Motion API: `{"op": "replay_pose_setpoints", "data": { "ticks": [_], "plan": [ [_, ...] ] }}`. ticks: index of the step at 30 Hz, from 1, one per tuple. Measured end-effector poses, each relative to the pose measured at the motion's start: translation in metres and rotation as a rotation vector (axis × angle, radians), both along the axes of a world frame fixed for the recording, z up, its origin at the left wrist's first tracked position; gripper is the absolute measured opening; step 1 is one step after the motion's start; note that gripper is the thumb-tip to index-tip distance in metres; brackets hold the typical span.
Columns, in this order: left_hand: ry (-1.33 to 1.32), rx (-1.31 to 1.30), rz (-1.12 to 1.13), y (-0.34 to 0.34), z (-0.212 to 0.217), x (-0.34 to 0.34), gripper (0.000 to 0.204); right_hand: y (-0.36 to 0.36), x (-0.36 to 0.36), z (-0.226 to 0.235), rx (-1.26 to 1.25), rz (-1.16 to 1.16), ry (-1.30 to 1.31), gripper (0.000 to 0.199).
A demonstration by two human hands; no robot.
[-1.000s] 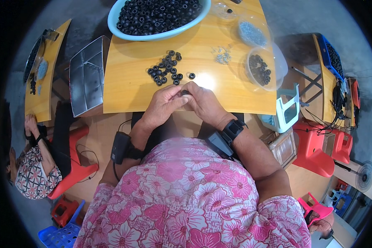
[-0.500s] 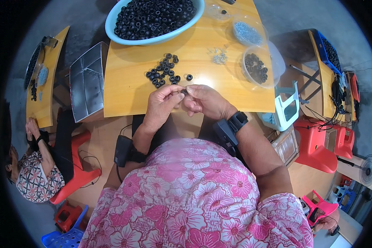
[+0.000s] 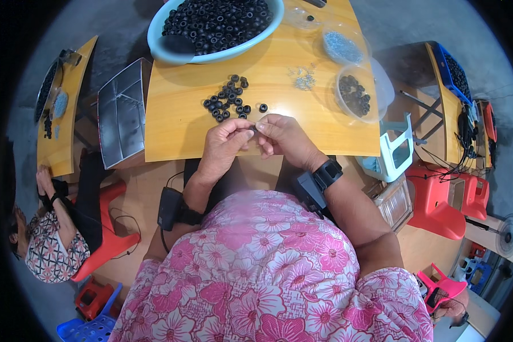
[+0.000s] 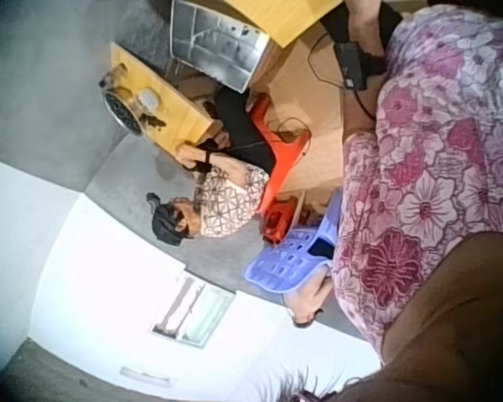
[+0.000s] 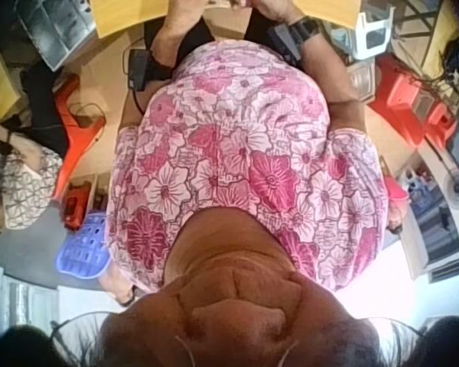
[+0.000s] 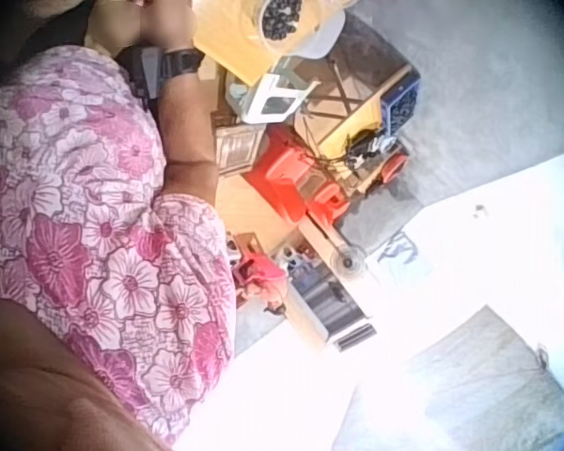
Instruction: Sorting and inspecting small black circular components.
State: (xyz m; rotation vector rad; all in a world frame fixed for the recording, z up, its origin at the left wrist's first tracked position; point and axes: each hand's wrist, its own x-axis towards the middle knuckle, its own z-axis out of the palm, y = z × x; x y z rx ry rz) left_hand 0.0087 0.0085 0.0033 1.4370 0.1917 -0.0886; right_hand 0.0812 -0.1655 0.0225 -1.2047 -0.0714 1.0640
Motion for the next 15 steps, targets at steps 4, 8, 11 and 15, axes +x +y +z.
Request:
{"op": "replay_pose_setpoints", "data": {
  "ticks": [4, 8, 11, 15],
  "plan": [
    [-0.011, -0.025, 0.031, -0.003, -0.002, 0.0, 0.017, 0.008, -0.008, 0.0, -0.124, -0.183, -0.229, 0.013],
    [-0.058, -0.007, 0.079, -0.005, -0.005, 0.0, 0.015, 0.011, -0.011, 0.001, -0.222, -0.238, -0.499, 0.01],
    [-0.054, -0.02, 0.064, -0.003, -0.007, 0.0, 0.015, 0.014, -0.013, -0.001, -0.27, -0.251, -0.614, 0.013],
    [-0.009, -0.022, 0.042, -0.001, -0.003, 0.0, 0.013, 0.015, -0.013, -0.001, -0.245, -0.257, -0.538, 0.015]
  ]
}}
